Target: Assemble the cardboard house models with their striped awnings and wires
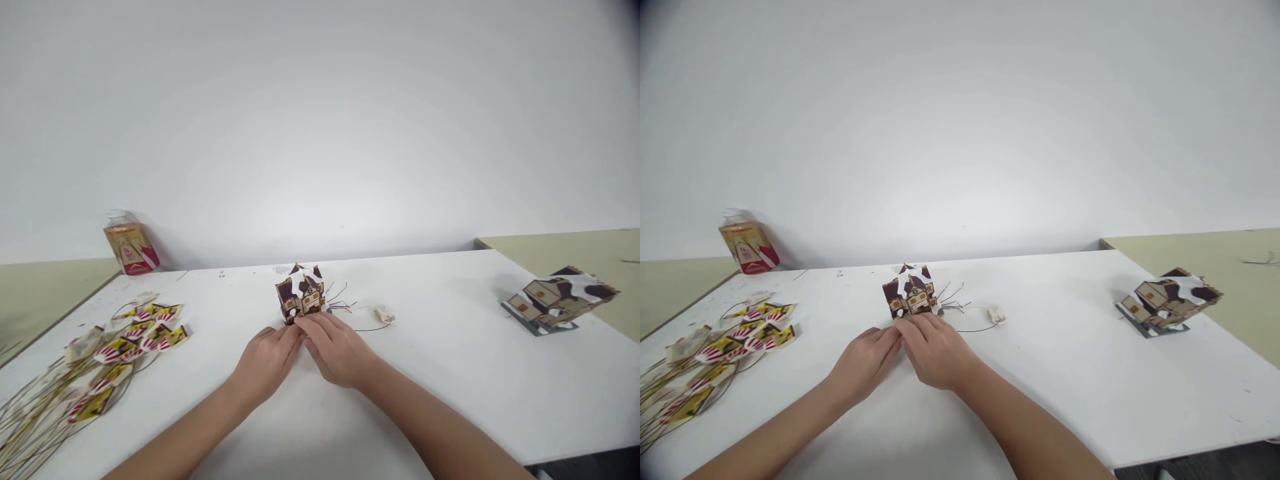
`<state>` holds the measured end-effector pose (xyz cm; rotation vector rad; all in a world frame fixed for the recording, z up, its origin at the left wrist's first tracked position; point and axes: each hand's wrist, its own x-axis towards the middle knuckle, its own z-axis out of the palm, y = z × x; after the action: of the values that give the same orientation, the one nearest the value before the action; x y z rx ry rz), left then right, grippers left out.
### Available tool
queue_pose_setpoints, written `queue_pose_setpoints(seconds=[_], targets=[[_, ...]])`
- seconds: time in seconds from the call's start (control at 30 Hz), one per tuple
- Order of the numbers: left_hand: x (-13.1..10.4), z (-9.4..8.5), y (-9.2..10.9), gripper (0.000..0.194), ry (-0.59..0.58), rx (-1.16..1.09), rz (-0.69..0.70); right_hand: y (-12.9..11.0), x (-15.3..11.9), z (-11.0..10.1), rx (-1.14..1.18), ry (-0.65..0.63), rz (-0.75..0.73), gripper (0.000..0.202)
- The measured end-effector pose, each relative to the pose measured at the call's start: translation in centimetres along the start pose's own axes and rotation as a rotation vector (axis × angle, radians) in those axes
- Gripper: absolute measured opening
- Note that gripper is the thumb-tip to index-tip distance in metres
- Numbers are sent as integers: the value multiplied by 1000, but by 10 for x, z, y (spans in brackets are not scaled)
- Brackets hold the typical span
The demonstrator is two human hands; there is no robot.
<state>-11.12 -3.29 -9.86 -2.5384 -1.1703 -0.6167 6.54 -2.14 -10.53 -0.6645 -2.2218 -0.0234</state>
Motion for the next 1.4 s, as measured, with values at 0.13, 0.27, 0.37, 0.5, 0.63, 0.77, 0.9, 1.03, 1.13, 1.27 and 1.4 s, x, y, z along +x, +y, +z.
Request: queue_pose_setpoints(seconds=[0.13, 0.27, 0.37, 0.5, 0.63, 0.77, 0.9, 1.03, 1.13, 1.27, 1.4], targets=[[-1, 0, 2, 20, 32, -14, -7, 5, -3, 2, -52, -61, -1, 30], [-1, 0, 2, 21, 38, -15, -7, 7, -5, 3, -175, -61, -40, 29], [0, 0, 1, 22, 42, -34, -29, 9, -4, 1, -223, -43, -39, 23], [-1, -1, -1, 24, 46, -50, -66, 17, -3, -4, -273, -11, -46, 13], [-1, -3, -3, 21, 78, -72, -95, 25, -1, -9, -376, 7, -39, 18], [1, -4, -4, 19, 86, -72, -120, 31, 0, -14, -406, 20, -11, 18], [1, -2, -4, 20, 88, -74, -115, 33, -2, -14, -378, 36, -26, 14], [0, -1, -4, 21, 104, -78, -105, 31, -5, -10, -323, 43, -44, 21], [0, -1, -3, 20, 123, -80, -93, 28, -4, -8, -286, 54, -32, 25], [0, -2, -1, 19, 109, -93, -60, 22, -2, -7, -231, 57, -42, 24], [-1, -1, 0, 14, 115, -114, -25, 17, -2, -2, -144, 34, -48, 23]])
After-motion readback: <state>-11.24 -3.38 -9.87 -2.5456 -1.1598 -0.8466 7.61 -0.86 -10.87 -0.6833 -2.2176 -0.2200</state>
